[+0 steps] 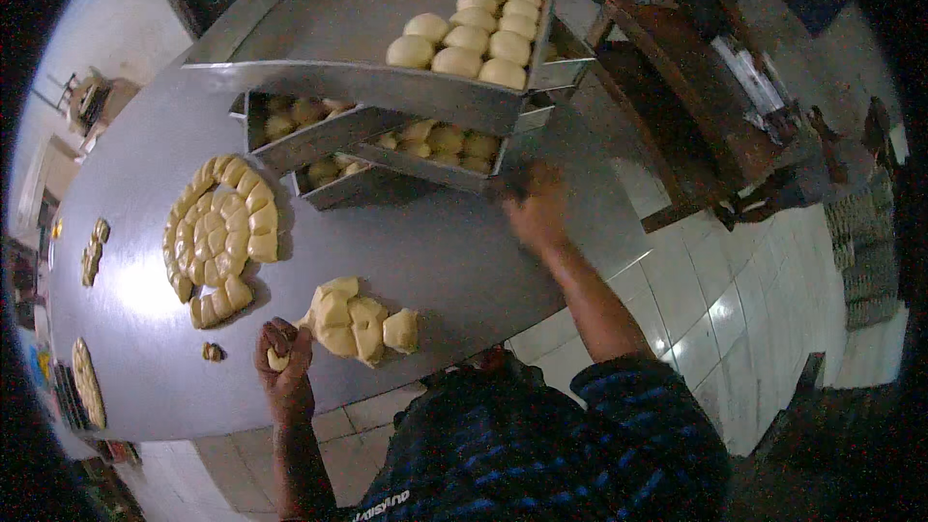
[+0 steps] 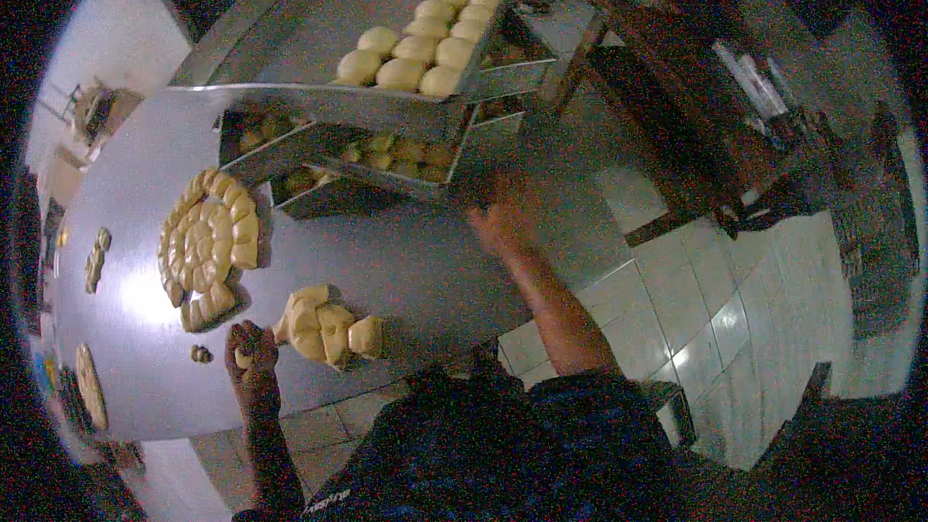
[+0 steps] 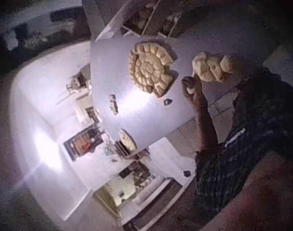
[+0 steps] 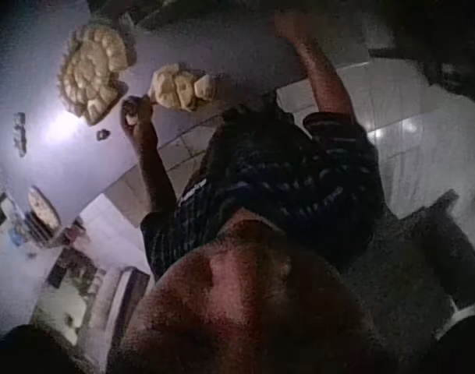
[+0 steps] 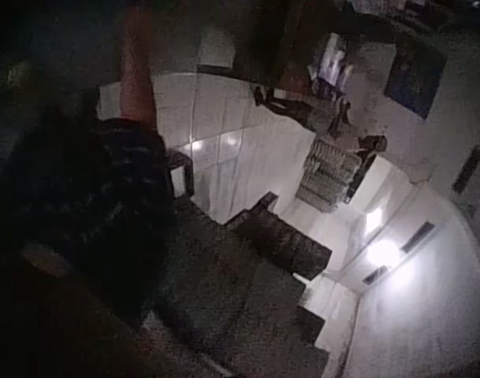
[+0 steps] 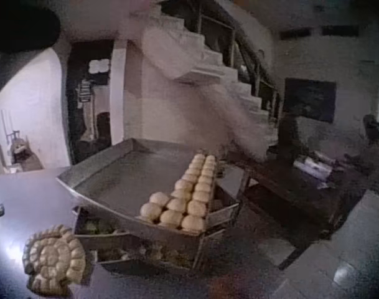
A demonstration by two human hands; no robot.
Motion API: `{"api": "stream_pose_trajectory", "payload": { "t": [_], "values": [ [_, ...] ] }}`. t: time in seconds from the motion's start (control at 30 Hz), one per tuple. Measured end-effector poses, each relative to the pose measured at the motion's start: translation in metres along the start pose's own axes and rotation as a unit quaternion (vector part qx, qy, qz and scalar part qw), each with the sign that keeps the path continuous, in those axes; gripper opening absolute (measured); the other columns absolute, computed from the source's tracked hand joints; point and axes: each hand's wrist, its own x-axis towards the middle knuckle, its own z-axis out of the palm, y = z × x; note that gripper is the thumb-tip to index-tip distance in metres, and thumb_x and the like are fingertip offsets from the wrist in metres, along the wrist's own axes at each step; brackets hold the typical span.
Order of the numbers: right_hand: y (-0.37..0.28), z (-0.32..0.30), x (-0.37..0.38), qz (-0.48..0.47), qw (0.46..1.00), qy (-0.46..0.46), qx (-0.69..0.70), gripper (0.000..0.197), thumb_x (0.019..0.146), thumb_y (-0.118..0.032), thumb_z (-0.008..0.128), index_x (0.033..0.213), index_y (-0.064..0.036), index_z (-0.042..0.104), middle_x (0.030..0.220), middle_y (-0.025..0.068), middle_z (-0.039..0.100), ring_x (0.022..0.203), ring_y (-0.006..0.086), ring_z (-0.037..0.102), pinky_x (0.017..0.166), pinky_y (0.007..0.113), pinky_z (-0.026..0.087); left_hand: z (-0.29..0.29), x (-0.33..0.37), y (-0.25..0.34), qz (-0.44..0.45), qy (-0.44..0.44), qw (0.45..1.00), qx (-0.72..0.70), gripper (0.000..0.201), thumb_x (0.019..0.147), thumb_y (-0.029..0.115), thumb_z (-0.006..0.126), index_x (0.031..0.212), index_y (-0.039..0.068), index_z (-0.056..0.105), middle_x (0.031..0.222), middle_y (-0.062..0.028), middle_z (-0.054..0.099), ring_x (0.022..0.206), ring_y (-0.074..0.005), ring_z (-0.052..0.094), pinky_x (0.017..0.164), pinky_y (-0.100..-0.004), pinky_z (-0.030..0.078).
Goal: The person shapes small pieces of dough into round balls by hand and places them into metal baking trays. They repeatedly pick up dough from a large mass on the table, roll it, and arrange the formed balls in rows within the trays.
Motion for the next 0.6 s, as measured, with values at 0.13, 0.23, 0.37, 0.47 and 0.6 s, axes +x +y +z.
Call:
{"api": "stream_pose_trajectory", "payload": {
  "t": [0.13, 0.23, 0.37, 0.47, 0.6],
  "values": [
    [0.005, -0.03, -0.045, -0.047, 0.986, -0.162, -0.007, 0.026, 0.079, -0.026, 0.057, 0.093, -0.0054, 0.053, 0.089, 0.0128, 0.051, 0.089, 0.0327, 0.048, 0.089, 0.045, 0.033, -0.016, -0.001, 0.009, -0.016, -0.002, 0.998, 0.062, 0.026, 0.07, -0.005, 0.06, 0.082, 0.009, 0.041, 0.084, -0.0017, 0.04, 0.077, -0.0123, 0.042, 0.072, -0.0241, 0.038],
    [0.062, -0.015, 0.002, -0.029, 0.995, -0.061, -0.073, 0.024, 0.075, -0.024, 0.061, 0.09, -0.0068, 0.052, 0.087, 0.0131, 0.05, 0.088, 0.032, 0.049, 0.086, 0.044, 0.035, 0.006, -0.007, 0.012, -0.062, -0.054, 0.994, -0.069, 0.039, 0.067, -0.001, 0.064, 0.102, 0.004, 0.048, 0.1, -0.0067, 0.048, 0.098, -0.0194, 0.048, 0.088, -0.0309, 0.039],
    [0.051, 0.033, -0.005, -0.049, 0.998, 0.028, -0.005, 0.028, 0.07, -0.022, 0.064, 0.09, -0.0058, 0.052, 0.087, 0.0152, 0.05, 0.088, 0.033, 0.048, 0.079, 0.044, 0.038, 0.055, 0.002, 0.005, -0.092, -0.175, 0.98, 0.021, 0.066, 0.07, 0.003, 0.063, 0.129, 0.002, 0.032, 0.124, -0.014, 0.043, 0.12, -0.0273, 0.038, 0.098, -0.0384, 0.033],
    [0.052, -0.014, -0.024, -0.171, 0.971, -0.13, 0.104, 0.031, 0.069, -0.018, 0.064, 0.093, -0.0029, 0.052, 0.09, 0.0175, 0.051, 0.091, 0.0345, 0.047, 0.077, 0.045, 0.039, 0.022, 0.006, -0.006, -0.041, -0.109, 0.993, -0.032, 0.039, 0.077, 0.006, 0.06, 0.11, 0.003, 0.04, 0.11, -0.0095, 0.047, 0.104, -0.0209, 0.046, 0.09, -0.035, 0.038],
    [0.098, -0.013, 0.028, -0.051, 0.993, -0.04, -0.096, 0.029, 0.069, -0.013, 0.061, 0.093, -0.0009, 0.052, 0.095, 0.0189, 0.051, 0.094, 0.0354, 0.047, 0.081, 0.044, 0.039, 0.064, 0.003, -0.002, -0.056, -0.03, 0.996, -0.068, 0.023, 0.078, 0.004, 0.058, 0.092, 0.008, 0.041, 0.095, -0.0039, 0.046, 0.089, -0.0142, 0.047, 0.077, -0.0311, 0.041]
  ]
}}
